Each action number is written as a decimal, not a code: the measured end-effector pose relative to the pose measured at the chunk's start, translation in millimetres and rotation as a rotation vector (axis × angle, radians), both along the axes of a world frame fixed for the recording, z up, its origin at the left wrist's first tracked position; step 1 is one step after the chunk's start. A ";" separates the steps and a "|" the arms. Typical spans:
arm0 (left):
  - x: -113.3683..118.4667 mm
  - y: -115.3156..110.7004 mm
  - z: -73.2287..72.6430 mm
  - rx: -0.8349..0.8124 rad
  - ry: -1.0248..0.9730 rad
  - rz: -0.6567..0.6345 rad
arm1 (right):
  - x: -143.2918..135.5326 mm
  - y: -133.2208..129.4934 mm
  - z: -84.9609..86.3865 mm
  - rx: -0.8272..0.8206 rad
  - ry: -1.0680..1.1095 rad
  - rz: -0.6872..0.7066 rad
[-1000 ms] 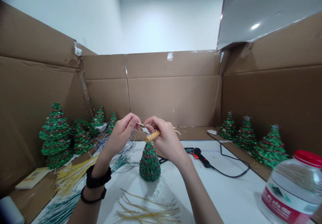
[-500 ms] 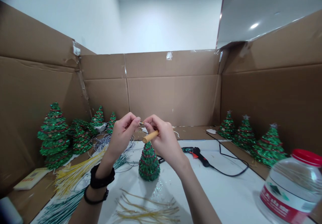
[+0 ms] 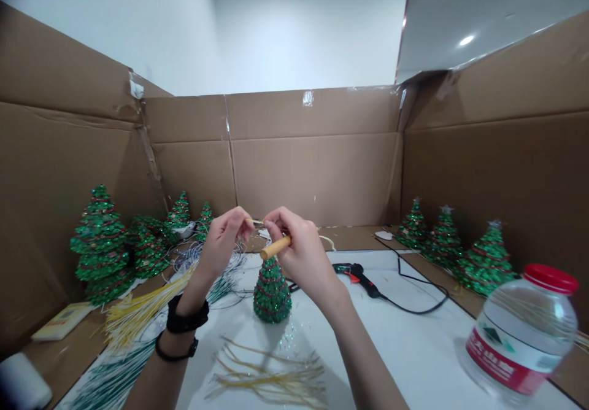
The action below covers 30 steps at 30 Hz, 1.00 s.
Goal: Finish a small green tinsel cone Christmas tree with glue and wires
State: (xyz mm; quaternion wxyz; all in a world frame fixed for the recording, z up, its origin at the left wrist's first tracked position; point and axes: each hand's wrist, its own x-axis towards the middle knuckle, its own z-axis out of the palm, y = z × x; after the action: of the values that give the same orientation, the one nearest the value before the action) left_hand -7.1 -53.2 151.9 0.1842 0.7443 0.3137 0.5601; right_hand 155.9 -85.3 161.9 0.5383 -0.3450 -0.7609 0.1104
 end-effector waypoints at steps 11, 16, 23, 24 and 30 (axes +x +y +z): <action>-22.0 44.2 -138.7 -0.357 0.320 -0.185 | 47.1 48.6 -94.3 -0.098 -0.021 -0.301; -19.6 39.2 -143.9 -0.236 0.400 -0.026 | 52.4 56.9 -128.0 -0.117 -0.002 -0.408; -11.2 24.1 -144.5 0.288 0.949 0.372 | 67.6 66.5 -128.1 -0.253 0.310 -0.307; -9.9 24.1 -147.2 0.316 0.995 0.384 | 67.9 67.4 -127.7 -0.294 0.285 -0.277; -4.2 26.0 -160.4 0.369 1.093 0.347 | 54.2 61.5 -133.0 -0.551 -0.165 -0.020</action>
State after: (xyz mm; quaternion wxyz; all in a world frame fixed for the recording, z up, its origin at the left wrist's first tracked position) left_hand -11.2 -27.2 -8.6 -0.2302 0.8821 0.3772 0.1633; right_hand 210.0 -23.8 28.9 0.3616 -0.4934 -0.7402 0.2792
